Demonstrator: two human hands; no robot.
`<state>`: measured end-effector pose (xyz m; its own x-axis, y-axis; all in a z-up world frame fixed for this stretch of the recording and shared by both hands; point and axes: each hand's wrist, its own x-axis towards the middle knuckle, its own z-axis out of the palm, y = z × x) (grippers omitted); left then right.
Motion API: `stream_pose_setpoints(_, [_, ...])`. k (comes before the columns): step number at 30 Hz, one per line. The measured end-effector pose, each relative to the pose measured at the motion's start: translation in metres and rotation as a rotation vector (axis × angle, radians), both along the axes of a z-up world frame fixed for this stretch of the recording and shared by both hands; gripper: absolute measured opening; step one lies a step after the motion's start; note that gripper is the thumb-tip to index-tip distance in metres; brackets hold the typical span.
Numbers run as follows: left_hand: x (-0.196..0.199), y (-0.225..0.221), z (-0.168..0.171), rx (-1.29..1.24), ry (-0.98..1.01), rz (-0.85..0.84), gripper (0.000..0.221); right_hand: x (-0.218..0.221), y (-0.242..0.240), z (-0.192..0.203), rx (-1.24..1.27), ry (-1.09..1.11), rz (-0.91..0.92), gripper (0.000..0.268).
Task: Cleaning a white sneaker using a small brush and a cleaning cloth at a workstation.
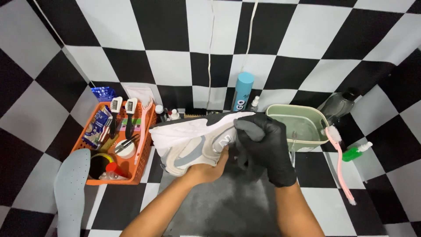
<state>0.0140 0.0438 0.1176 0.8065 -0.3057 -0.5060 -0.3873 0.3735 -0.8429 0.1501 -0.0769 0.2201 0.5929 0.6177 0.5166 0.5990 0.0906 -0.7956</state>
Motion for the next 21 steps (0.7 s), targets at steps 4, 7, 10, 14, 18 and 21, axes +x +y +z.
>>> stream_pose_setpoints(4, [0.013,-0.007,-0.016,-0.526,-0.187,0.1,0.02,-0.003,-0.009,0.007,0.03,-0.05,0.139,0.022])
stream_pose_setpoints(7, [0.018,-0.018,-0.019,-1.893,-0.475,0.354,0.027,0.003,-0.004,-0.001,0.079,-0.047,0.084,0.021])
stream_pose_setpoints(10, [0.019,-0.02,-0.019,-2.681,-0.659,0.486,0.032,0.008,0.003,-0.003,0.18,-0.037,-0.027,0.012])
stream_pose_setpoints(14, [0.02,-0.023,-0.021,-2.575,-0.715,0.379,0.037,0.008,0.005,-0.015,0.161,-0.029,0.052,0.017])
stream_pose_setpoints(18, [0.022,-0.027,-0.028,-2.485,-0.766,0.347,0.043,-0.014,-0.012,-0.001,0.075,-0.093,0.159,0.021])
stream_pose_setpoints(21, [0.013,-0.018,-0.035,-2.355,-0.831,0.301,0.048,-0.006,-0.017,0.002,0.156,-0.149,0.136,0.02])
